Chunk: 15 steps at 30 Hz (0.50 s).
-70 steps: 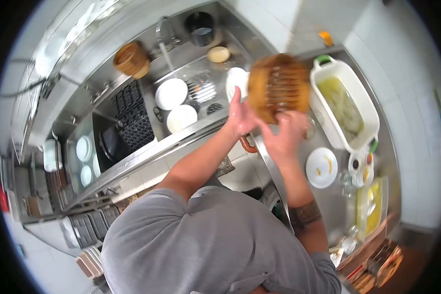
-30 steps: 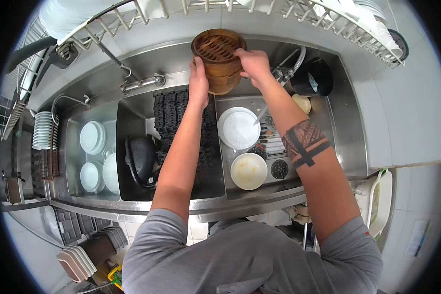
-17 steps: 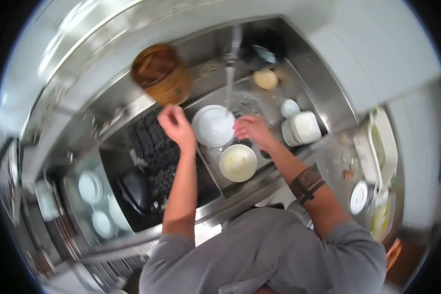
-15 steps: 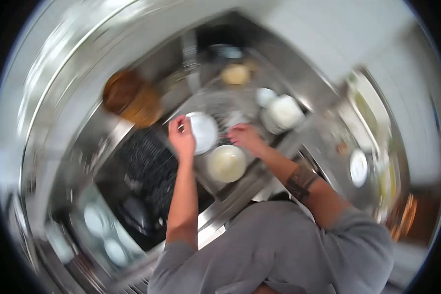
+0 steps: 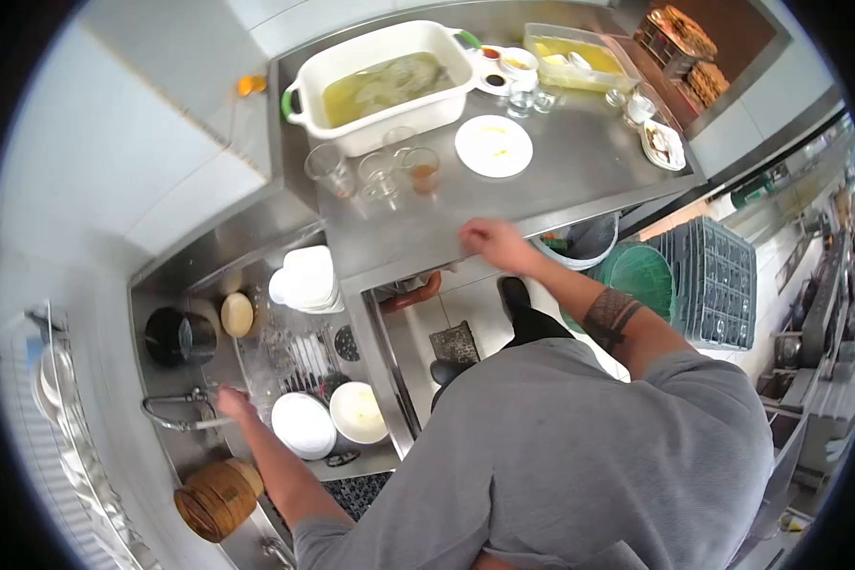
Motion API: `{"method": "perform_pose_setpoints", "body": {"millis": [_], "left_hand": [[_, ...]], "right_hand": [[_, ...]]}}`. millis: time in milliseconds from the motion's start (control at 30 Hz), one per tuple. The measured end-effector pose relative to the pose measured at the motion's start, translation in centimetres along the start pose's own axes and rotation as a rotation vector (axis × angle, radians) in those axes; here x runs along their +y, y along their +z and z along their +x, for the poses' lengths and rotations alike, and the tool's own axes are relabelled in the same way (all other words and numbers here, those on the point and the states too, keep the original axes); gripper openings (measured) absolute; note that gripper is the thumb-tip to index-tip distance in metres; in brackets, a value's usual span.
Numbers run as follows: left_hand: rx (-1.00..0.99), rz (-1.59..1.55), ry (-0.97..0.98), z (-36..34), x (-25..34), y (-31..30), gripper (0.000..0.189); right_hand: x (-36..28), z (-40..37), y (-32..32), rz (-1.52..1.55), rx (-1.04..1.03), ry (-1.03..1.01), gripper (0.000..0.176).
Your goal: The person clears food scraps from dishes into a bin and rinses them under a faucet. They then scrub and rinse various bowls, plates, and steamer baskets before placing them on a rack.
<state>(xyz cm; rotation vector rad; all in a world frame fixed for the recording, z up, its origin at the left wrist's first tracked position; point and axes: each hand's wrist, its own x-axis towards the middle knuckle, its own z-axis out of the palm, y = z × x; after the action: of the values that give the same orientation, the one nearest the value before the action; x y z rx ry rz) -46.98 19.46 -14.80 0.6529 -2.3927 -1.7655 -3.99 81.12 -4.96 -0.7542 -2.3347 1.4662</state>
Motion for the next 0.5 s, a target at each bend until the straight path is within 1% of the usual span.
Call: {"method": "perform_pose_setpoints", "body": {"millis": [33, 67, 100, 133, 167, 200, 233, 267, 300, 333, 367, 400, 433, 500], "left_hand": [[0.044, -0.11, 0.028, -4.4, 1.6, 2.9, 0.018], [-0.02, -0.077, 0.071, -10.2, 4.2, 5.3, 0.014], [-0.022, -0.061, 0.106, -11.3, 4.2, 7.9, 0.012], [-0.01, -0.048, 0.132, -12.5, 3.1, 10.3, 0.014], [-0.091, -0.065, 0.34, -14.0, 1.7, 12.5, 0.02], [-0.157, 0.2, 0.43, -13.7, -0.5, 14.0, 0.026], [-0.147, 0.305, 0.494, -18.9, 2.5, 16.4, 0.023], [-0.164, 0.415, 0.515, -21.4, 3.4, 18.4, 0.022], [-0.179, 0.639, 0.56, -25.5, 6.0, 20.1, 0.021], [-0.318, 0.638, 0.617, -29.1, 8.8, 21.1, 0.021], [-0.393, 0.593, 0.772, -31.2, 9.7, 21.7, 0.021], [-0.464, 0.677, 0.782, -34.1, 11.5, 21.6, 0.021], [-0.565, 0.763, 0.641, -35.4, 11.9, 21.2, 0.024], [-0.547, 0.66, 0.709, -36.9, 10.7, 20.1, 0.02]], "right_hand": [[2.2, 0.6, -2.9, -0.051, 0.093, 0.104, 0.023], [4.5, 1.7, -5.6, -0.107, 0.177, 0.205, 0.028], [6.7, 3.2, -7.9, -0.18, 0.271, 0.284, 0.031], [8.9, 4.9, -9.9, -0.26, 0.35, 0.353, 0.034], [11.7, 6.7, -11.6, -0.36, 0.416, 0.364, 0.035], [14.4, 8.9, -12.5, -0.456, 0.453, 0.348, 0.037], [16.9, 11.5, -13.2, -0.636, 0.382, 0.384, 0.049], [20.5, 14.7, -14.4, -0.669, 0.164, 0.388, 0.058], [21.0, 16.0, -14.9, -0.707, 0.106, 0.324, 0.058], [20.1, 16.9, -15.2, -0.617, 0.139, 0.347, 0.061], [22.8, 18.4, -15.0, -0.67, 0.175, 0.259, 0.054], [21.3, 18.3, -15.2, 0.074, 0.121, 0.499, 0.041], [23.6, 18.4, -15.7, 0.333, 0.081, 0.48, 0.034], [23.7, 18.0, -16.6, 0.596, 0.18, 0.508, 0.035]]}}
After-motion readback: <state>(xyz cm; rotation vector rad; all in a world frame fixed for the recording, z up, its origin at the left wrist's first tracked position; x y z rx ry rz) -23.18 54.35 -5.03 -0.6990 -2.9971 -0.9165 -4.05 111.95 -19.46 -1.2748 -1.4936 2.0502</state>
